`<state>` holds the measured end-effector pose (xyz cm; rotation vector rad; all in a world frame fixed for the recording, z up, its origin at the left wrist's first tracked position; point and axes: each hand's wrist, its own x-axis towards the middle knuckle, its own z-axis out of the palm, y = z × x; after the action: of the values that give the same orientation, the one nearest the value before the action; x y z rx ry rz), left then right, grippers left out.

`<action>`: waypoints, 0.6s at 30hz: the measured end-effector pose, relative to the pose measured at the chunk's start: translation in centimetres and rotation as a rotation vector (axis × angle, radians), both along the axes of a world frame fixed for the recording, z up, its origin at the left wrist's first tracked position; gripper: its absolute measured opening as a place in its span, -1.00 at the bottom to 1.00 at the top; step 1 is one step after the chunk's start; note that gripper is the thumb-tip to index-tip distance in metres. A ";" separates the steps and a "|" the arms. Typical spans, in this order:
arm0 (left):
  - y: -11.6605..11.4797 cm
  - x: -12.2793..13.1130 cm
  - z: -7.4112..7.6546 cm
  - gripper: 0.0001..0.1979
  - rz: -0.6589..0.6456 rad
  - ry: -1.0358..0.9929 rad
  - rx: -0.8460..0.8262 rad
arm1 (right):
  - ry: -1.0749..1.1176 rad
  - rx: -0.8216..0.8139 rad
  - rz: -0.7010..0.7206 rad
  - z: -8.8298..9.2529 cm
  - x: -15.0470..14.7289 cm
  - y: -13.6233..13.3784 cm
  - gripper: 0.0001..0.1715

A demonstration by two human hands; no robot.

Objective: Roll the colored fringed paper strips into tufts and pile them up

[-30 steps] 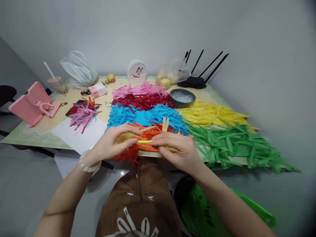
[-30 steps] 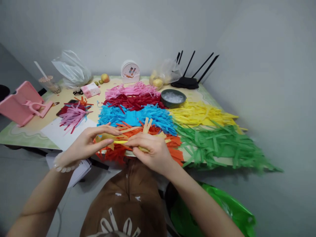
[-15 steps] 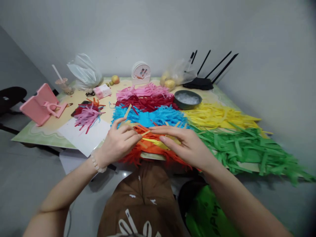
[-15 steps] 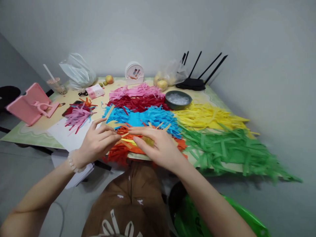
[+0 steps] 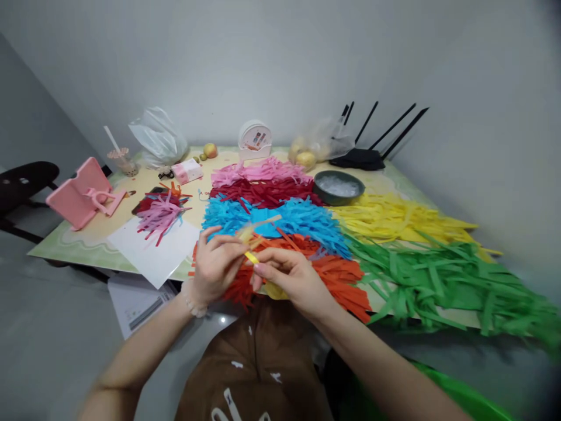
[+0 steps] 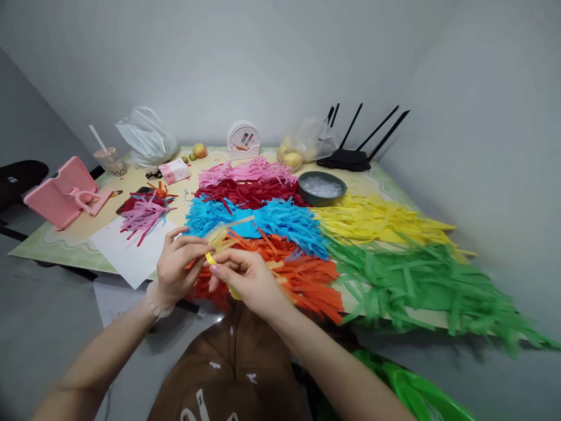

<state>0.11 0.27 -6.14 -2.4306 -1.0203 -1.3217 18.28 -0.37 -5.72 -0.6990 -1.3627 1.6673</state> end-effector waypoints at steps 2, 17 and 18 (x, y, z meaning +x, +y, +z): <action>-0.6 0.7 0.0 -0.86 -0.003 -0.116 -0.069 | 0.065 0.031 0.019 0.4 -0.3 0.0 -0.71; 2.4 3.2 -0.4 -0.83 -0.057 -0.763 -0.662 | -0.236 0.441 -0.209 1.9 -0.5 4.5 -0.95; 2.7 3.3 -0.5 -0.82 -0.020 -0.783 -0.655 | -0.291 0.543 -0.210 2.0 -0.3 5.1 -0.92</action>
<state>3.39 2.99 -6.66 -2.3027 -1.8520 -2.3322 18.02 4.70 -3.70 -0.7430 -1.7808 0.9877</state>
